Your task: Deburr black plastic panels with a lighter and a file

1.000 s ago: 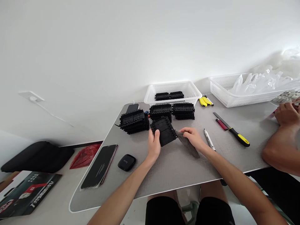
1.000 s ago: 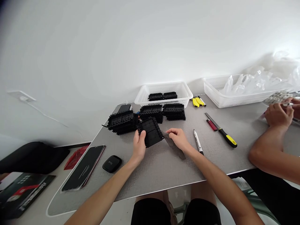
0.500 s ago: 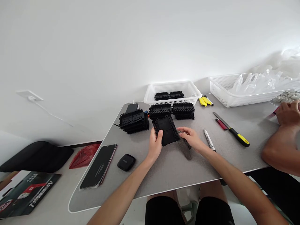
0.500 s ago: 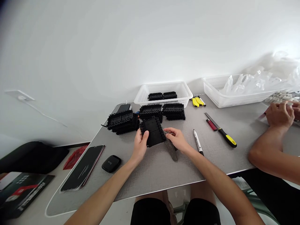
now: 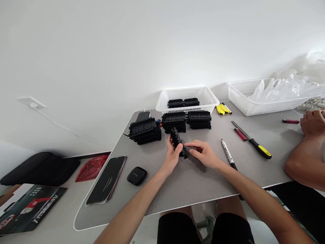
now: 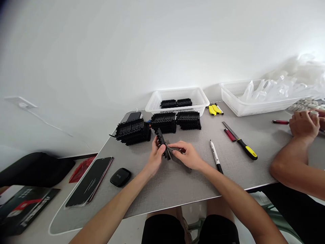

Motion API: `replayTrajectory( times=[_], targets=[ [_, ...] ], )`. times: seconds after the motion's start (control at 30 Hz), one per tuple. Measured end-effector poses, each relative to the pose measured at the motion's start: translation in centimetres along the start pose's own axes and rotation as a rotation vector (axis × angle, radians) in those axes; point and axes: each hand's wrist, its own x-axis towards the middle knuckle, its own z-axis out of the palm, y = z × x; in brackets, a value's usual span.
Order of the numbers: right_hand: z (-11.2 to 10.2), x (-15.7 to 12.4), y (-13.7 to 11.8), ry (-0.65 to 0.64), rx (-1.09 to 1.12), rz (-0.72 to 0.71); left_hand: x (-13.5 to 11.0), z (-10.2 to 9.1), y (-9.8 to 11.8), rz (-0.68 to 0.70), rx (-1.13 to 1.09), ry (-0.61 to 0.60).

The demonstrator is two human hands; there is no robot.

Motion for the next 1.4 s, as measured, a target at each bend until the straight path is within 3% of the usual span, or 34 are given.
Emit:
replayTrajectory(
  times=[0.17, 0.23, 0.43, 0.63, 0.7, 0.8, 0.87, 1.07, 1.27, 1.4],
  targets=[
    [-0.6, 0.3, 0.2, 0.298, 0.005, 0.008, -0.8, 0.2, 2.1, -0.211, -0.253, -0.232],
    [-0.7, 0.4, 0.4, 0.362, -0.031, -0.021, -1.2, 0.3, 2.4, -0.252, -0.305, -0.304],
    [-0.1, 0.1, 0.5, 0.161, -0.245, -0.226, -2.0, 1.0, 1.7, -0.326, -0.356, -0.417],
    [0.2, -0.6, 0.0, -0.208, -0.317, -0.348, -0.7, 0.0, 2.6, -0.349, -0.53, -0.367],
    [-0.1, -0.7, -0.1, -0.127, -0.315, -0.359, -0.4, -0.3, 3.0, -0.367, -0.54, -0.313],
    [-0.6, -0.4, 0.0, 0.217, -0.306, -0.257, -0.3, -0.5, 3.0, -0.37, -0.505, -0.182],
    [-0.9, -0.2, 0.3, 0.307, -0.335, -0.176, -0.5, -0.3, 2.8, -0.374, -0.461, -0.148],
    [-1.5, 0.1, 0.8, 0.181, -0.441, -0.15, -0.8, 0.0, 3.0, -0.358, -0.379, -0.126],
    [-1.9, 0.2, 0.8, 0.385, -0.507, -0.244, -1.2, 0.4, 2.6, -0.28, -0.3, -0.131],
    [-1.5, 0.4, 1.5, 0.279, -0.621, -0.3, -1.3, 0.9, 1.1, -0.131, -0.182, -0.07]
  ],
)
